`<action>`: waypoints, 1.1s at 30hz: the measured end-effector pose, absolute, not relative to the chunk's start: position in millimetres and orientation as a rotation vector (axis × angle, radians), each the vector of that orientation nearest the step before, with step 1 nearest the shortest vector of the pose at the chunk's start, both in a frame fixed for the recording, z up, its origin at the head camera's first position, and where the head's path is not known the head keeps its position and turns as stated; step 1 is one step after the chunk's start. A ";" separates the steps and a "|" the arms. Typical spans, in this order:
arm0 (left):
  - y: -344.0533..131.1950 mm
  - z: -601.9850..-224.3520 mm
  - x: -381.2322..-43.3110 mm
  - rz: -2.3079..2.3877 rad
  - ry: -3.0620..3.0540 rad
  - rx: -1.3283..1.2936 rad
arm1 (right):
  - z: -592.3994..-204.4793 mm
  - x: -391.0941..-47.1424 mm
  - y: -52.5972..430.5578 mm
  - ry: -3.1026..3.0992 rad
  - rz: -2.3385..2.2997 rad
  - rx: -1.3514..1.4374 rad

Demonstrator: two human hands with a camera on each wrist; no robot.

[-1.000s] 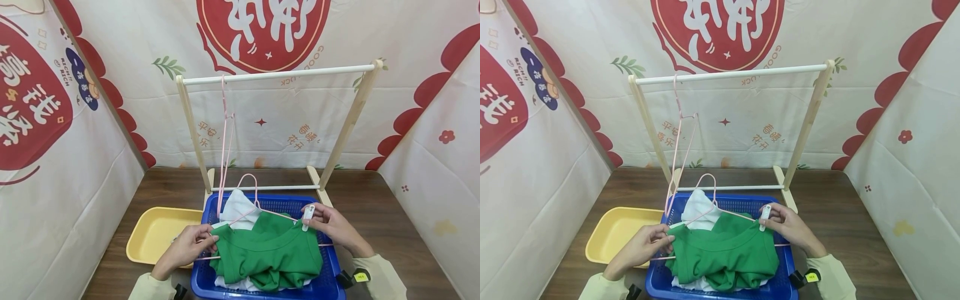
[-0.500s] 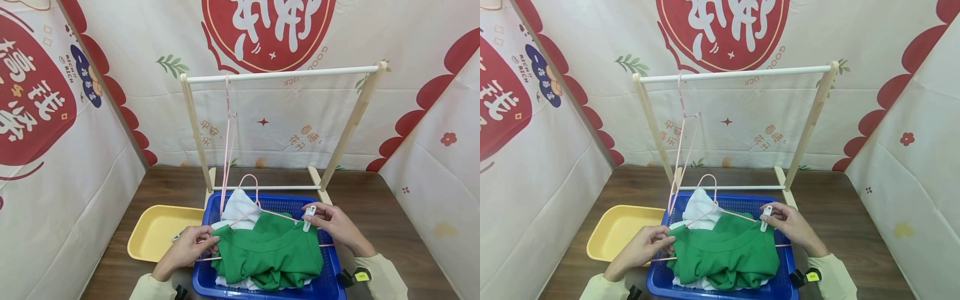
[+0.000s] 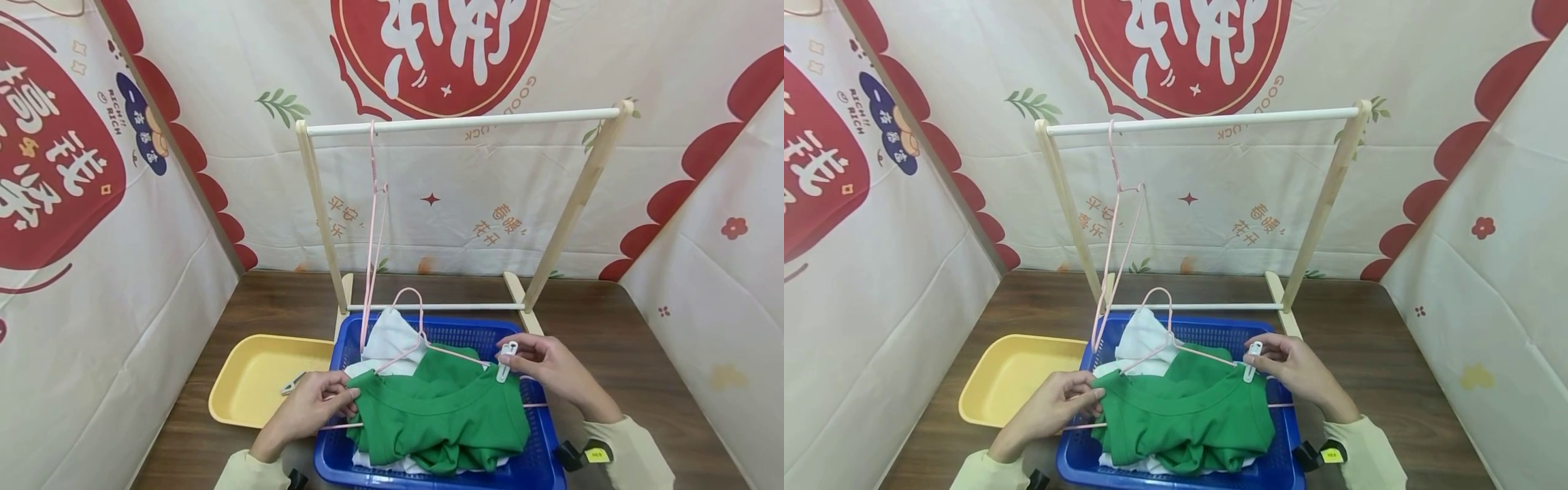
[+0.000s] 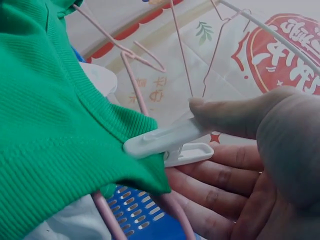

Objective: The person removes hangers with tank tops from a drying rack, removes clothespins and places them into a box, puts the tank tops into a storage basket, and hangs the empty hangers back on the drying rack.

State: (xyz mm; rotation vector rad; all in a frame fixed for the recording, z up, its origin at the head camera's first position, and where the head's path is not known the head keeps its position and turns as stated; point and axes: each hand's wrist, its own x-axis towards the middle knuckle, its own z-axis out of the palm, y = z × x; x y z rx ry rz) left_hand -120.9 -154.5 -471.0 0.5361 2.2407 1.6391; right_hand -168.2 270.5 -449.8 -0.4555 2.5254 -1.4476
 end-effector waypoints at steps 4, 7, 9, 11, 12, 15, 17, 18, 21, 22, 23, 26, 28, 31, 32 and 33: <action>-154.4 -473.6 -121.8 1.643 2.242 0.538 | -444.9 -166.1 268.9 2.538 -1.435 -0.452; -154.3 -475.4 -121.6 1.649 2.244 0.542 | -442.7 -164.5 268.2 2.545 -1.443 -0.457; -154.0 -476.5 -121.1 1.652 2.248 0.543 | -441.8 -163.6 267.6 2.555 -1.445 -0.462; -153.6 -477.7 -120.7 1.656 2.251 0.540 | -441.8 -163.0 267.0 2.571 -1.446 -0.452; -153.4 -478.2 -120.4 1.658 2.251 0.539 | -441.8 -162.6 266.7 2.575 -1.448 -0.439; -152.9 -479.5 -119.4 1.656 2.257 0.534 | -440.8 -162.0 265.9 2.583 -1.445 -0.414; -152.6 -480.0 -118.7 1.656 2.261 0.534 | -440.2 -161.6 265.3 2.581 -1.451 -0.383; -152.5 -480.0 -118.2 1.653 2.266 0.533 | -439.6 -161.4 265.1 2.577 -1.454 -0.380; -152.1 -480.1 -116.9 1.642 2.287 0.523 | -438.6 -161.0 264.4 2.560 -1.473 -0.358; -152.0 -480.3 -116.4 1.640 2.294 0.517 | -438.2 -160.8 264.2 2.556 -1.477 -0.357; -151.9 -480.6 -116.1 1.634 2.301 0.510 | -438.0 -160.7 264.1 2.556 -1.478 -0.359; -151.2 -482.1 -115.5 1.624 2.321 0.491 | -438.9 -160.2 262.6 2.581 -1.473 -0.311; -150.6 -483.3 -115.6 1.619 2.332 0.486 | -439.9 -159.8 261.7 2.613 -1.463 -0.281; -150.0 -484.4 -115.7 1.600 2.356 0.495 | -441.1 -159.4 260.9 2.676 -1.440 -0.248; -149.8 -483.8 -115.5 1.598 2.357 0.499 | -441.1 -159.3 260.8 2.695 -1.433 -0.245; -149.7 -483.0 -115.2 1.596 2.360 0.505 | -441.2 -159.3 260.7 2.711 -1.428 -0.245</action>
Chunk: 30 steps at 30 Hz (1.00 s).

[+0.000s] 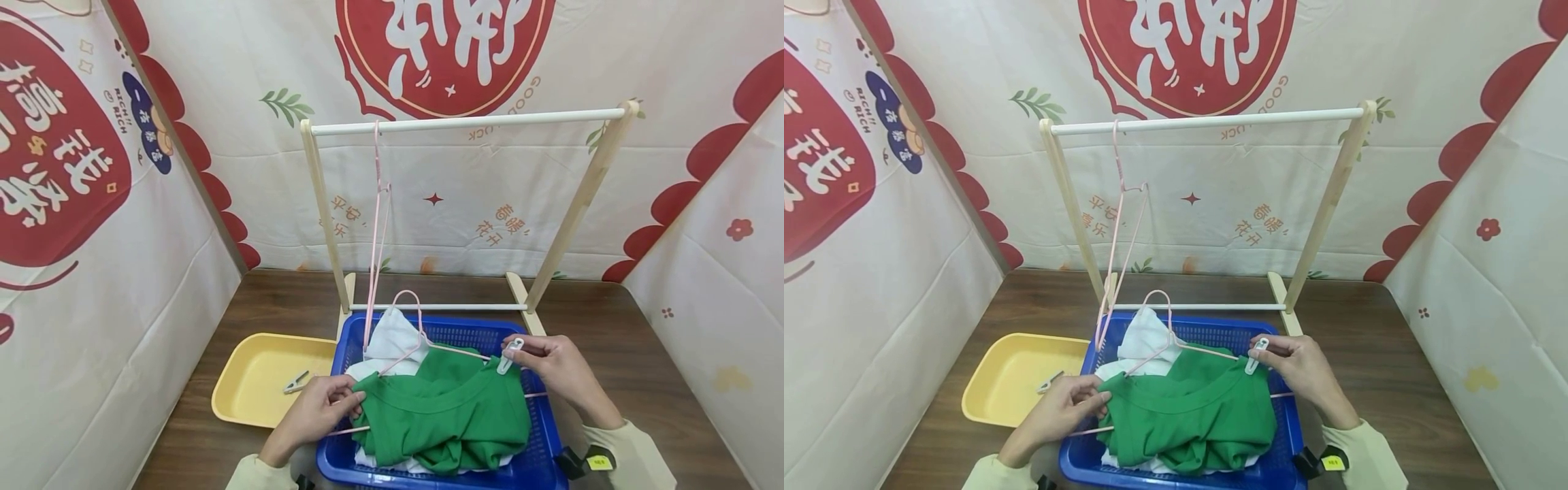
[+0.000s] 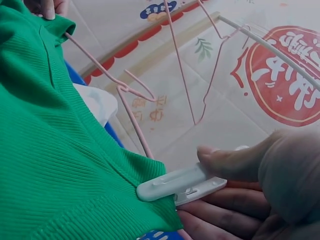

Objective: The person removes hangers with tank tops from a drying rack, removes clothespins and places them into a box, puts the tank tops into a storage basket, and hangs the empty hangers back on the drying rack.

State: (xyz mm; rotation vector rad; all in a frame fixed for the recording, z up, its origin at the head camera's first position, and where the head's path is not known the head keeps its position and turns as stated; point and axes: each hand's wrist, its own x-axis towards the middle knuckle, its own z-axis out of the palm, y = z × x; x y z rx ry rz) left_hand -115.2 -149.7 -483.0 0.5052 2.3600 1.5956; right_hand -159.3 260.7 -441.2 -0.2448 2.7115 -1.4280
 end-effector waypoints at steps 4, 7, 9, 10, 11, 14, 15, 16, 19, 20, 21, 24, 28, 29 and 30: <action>-149.6 -481.3 -115.4 1.566 2.382 0.537 | -441.3 -159.4 260.8 2.723 -1.447 -0.219; -149.6 -481.4 -116.8 1.544 2.400 0.552 | -442.1 -160.0 261.4 2.652 -1.544 -0.174; -149.4 -480.6 -117.5 1.543 2.401 0.551 | -443.1 -160.8 262.2 2.595 -1.618 -0.146; -149.2 -480.0 -117.7 1.548 2.400 0.555 | -443.7 -161.1 262.7 2.575 -1.645 -0.136; -149.0 -479.7 -117.9 1.554 2.399 0.561 | -444.5 -161.3 263.2 2.562 -1.662 -0.127; -148.7 -478.8 -118.5 1.557 2.398 0.564 | -447.7 -162.8 264.7 2.531 -1.703 -0.109; -148.7 -478.7 -118.8 1.553 2.401 0.564 | -448.8 -163.4 265.3 2.522 -1.713 -0.107; -148.6 -478.8 -119.2 1.550 2.400 0.565 | -450.1 -164.1 265.9 2.506 -1.732 -0.106; -148.8 -479.2 -120.5 1.541 2.392 0.552 | -453.7 -166.4 268.5 2.408 -1.843 -0.103; -148.8 -479.7 -121.0 1.539 2.389 0.551 | -454.8 -167.2 269.3 2.366 -1.890 -0.102; -148.9 -480.1 -121.5 1.535 2.388 0.548 | -455.8 -167.9 270.2 2.321 -1.941 -0.101; -149.2 -481.3 -123.3 1.526 2.384 0.543 | -457.2 -169.7 271.8 2.216 -2.056 -0.087; -149.6 -481.4 -124.7 1.517 2.378 0.539 | -453.8 -170.4 273.8 2.246 -2.037 0.011; -149.7 -481.2 -124.9 1.514 2.380 0.541 | -451.8 -170.5 274.7 2.248 -2.030 0.043; -149.7 -480.9 -125.1 1.514 2.379 0.540 | -449.4 -170.4 275.8 2.263 -2.015 0.066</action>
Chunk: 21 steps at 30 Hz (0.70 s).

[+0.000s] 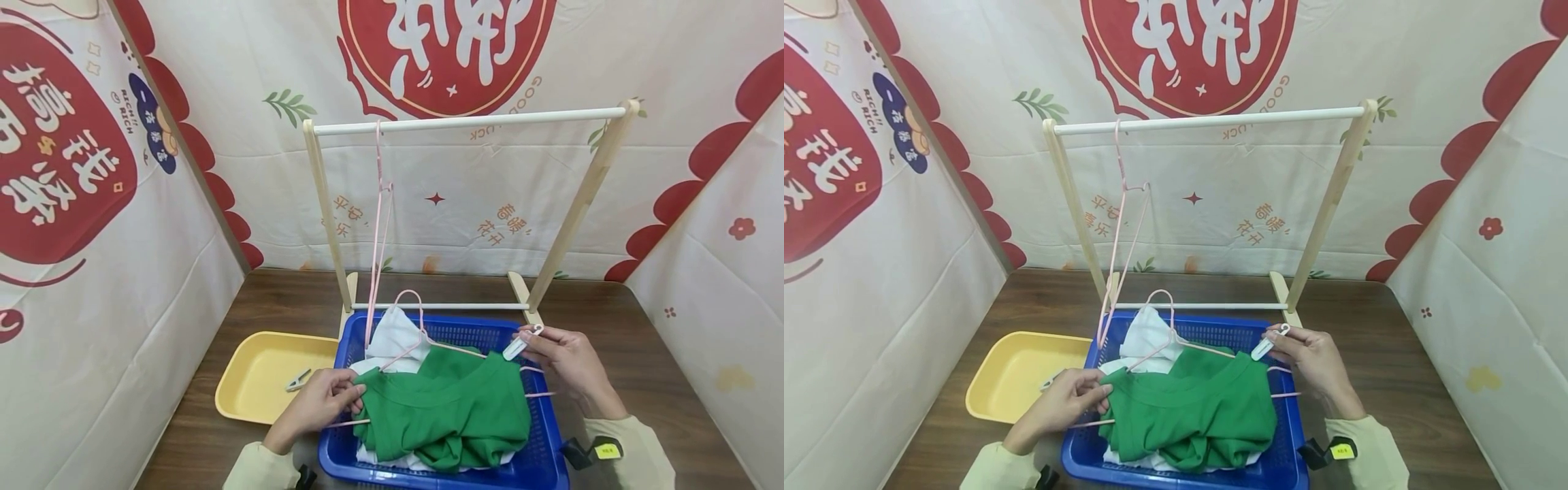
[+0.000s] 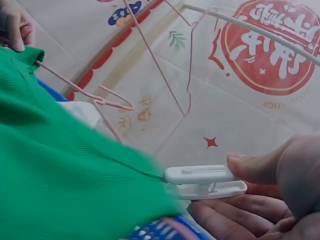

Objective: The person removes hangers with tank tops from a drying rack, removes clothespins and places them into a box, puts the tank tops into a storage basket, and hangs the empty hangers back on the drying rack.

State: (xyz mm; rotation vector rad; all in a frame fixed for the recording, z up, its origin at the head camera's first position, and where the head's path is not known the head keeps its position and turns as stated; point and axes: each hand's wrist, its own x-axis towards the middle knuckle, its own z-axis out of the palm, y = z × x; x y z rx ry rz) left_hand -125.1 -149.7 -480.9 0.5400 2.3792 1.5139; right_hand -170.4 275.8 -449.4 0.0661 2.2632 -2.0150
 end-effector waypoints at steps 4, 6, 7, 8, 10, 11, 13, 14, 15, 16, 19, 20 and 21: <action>-149.8 -480.2 -125.5 1.504 2.385 0.531 | -437.6 -169.8 281.1 2.342 -1.945 0.111; -149.8 -479.9 -125.4 1.500 2.387 0.524 | -431.6 -169.2 282.5 2.415 -1.869 0.096; -149.7 -479.9 -125.2 1.498 2.391 0.522 | -428.9 -168.5 282.6 2.433 -1.838 0.087; -149.5 -479.8 -125.0 1.496 2.395 0.521 | -426.2 -167.9 282.1 2.443 -1.813 0.071; -149.1 -479.7 -124.6 1.494 2.404 0.520 | -422.5 -167.3 279.3 2.441 -1.789 0.013; -148.9 -479.6 -124.5 1.495 2.408 0.520 | -420.9 -167.3 277.4 2.430 -1.792 -0.016; -148.5 -479.7 -124.3 1.495 2.416 0.521 | -418.4 -167.7 273.2 2.392 -1.815 -0.090; -148.3 -479.8 -124.2 1.495 2.420 0.522 | -417.4 -168.3 271.0 2.373 -1.830 -0.134; -148.2 -480.0 -124.2 1.492 2.424 0.523 | -416.6 -169.2 268.7 2.350 -1.850 -0.181; -148.1 -480.0 -124.2 1.490 2.427 0.524 | -415.7 -170.0 266.3 2.328 -1.864 -0.225; -147.9 -480.3 -124.6 1.485 2.438 0.528 | -413.2 -173.1 258.6 2.285 -1.884 -0.354; -147.8 -480.6 -124.8 1.483 2.442 0.529 | -412.4 -174.0 255.6 2.281 -1.882 -0.386; -147.6 -480.8 -125.0 1.481 2.447 0.529 | -411.7 -174.9 252.5 2.286 -1.873 -0.415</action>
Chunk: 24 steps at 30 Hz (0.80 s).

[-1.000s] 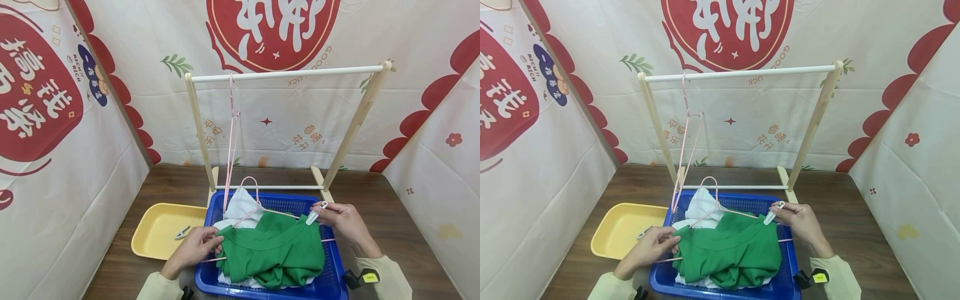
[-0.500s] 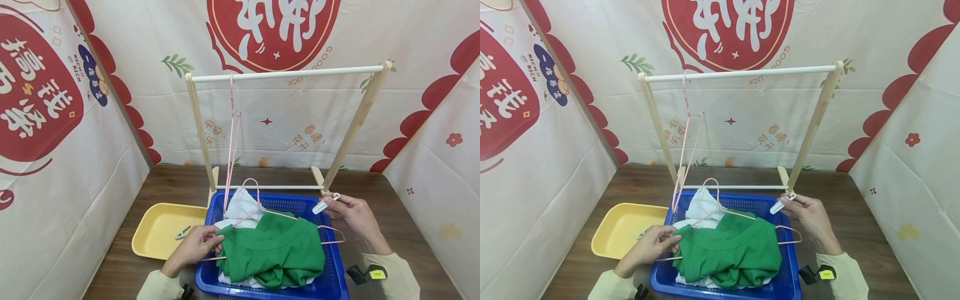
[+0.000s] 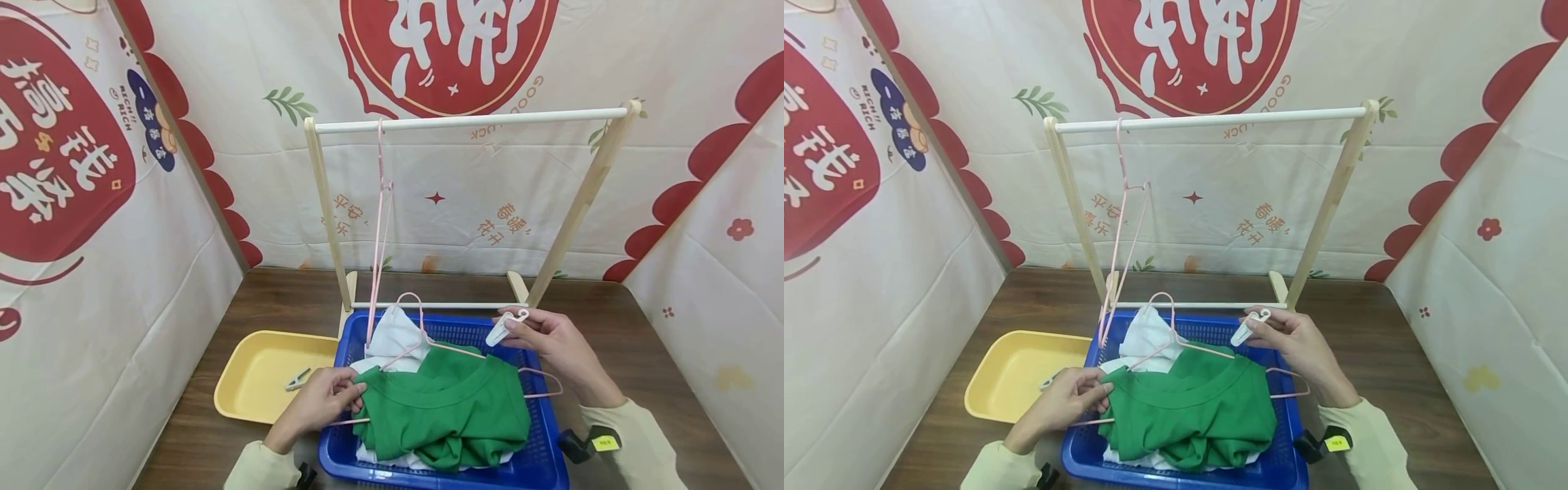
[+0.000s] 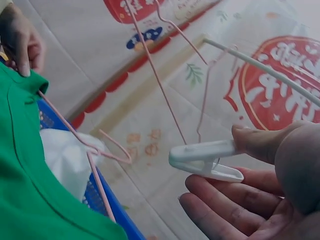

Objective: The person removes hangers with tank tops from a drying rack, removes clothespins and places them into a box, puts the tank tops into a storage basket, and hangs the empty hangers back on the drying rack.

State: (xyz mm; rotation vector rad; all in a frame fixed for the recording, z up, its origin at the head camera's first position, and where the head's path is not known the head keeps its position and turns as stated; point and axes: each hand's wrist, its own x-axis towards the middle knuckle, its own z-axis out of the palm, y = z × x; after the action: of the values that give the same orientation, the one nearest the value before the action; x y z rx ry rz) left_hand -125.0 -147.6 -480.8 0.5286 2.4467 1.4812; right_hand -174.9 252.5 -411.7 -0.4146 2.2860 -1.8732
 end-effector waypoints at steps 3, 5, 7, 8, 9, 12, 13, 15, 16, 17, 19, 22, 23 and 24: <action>-147.5 -481.4 -125.0 1.472 2.463 0.526 | -409.9 -177.4 242.9 2.309 -1.837 -0.489; -147.5 -481.8 -124.9 1.463 2.475 0.525 | -408.4 -178.7 235.9 2.314 -1.812 -0.513; -147.5 -482.1 -124.7 1.457 2.482 0.525 | -406.9 -180.0 228.9 2.307 -1.790 -0.522; -147.5 -482.4 -124.6 1.456 2.483 0.526 | -406.2 -180.6 225.2 2.294 -1.785 -0.513; -147.5 -482.7 -124.5 1.456 2.483 0.525 | -405.5 -181.1 221.7 2.286 -1.774 -0.511; -147.1 -483.0 -124.5 1.458 2.478 0.521 | -404.2 -182.4 212.5 2.260 -1.761 -0.488; -146.8 -482.9 -124.4 1.458 2.478 0.518 | -403.8 -182.7 209.8 2.251 -1.756 -0.478; -146.6 -482.6 -124.5 1.454 2.475 0.517 | -403.2 -183.9 203.6 2.241 -1.751 -0.468; -146.6 -482.3 -124.7 1.448 2.476 0.521 | -402.8 -184.5 200.6 2.238 -1.744 -0.451; -146.7 -482.1 -124.9 1.444 2.477 0.523 | -402.5 -185.3 197.2 2.237 -1.731 -0.434; -147.0 -481.5 -125.2 1.436 2.479 0.529 | -402.1 -187.1 190.2 2.243 -1.698 -0.410; -147.6 -481.6 -125.5 1.431 2.483 0.534 | -402.0 -190.0 180.2 2.239 -1.665 -0.405; -147.7 -481.6 -125.5 1.436 2.481 0.531 | -402.3 -191.0 177.2 2.233 -1.660 -0.407; -147.6 -481.8 -125.5 1.440 2.479 0.530 | -402.3 -192.0 174.5 2.221 -1.660 -0.419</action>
State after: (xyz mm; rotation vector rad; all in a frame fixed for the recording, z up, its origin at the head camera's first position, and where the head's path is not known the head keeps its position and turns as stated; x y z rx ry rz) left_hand -125.5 -147.6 -481.8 0.5301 2.4786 1.4399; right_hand -192.0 174.5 -402.3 -0.4189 2.2215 -1.6600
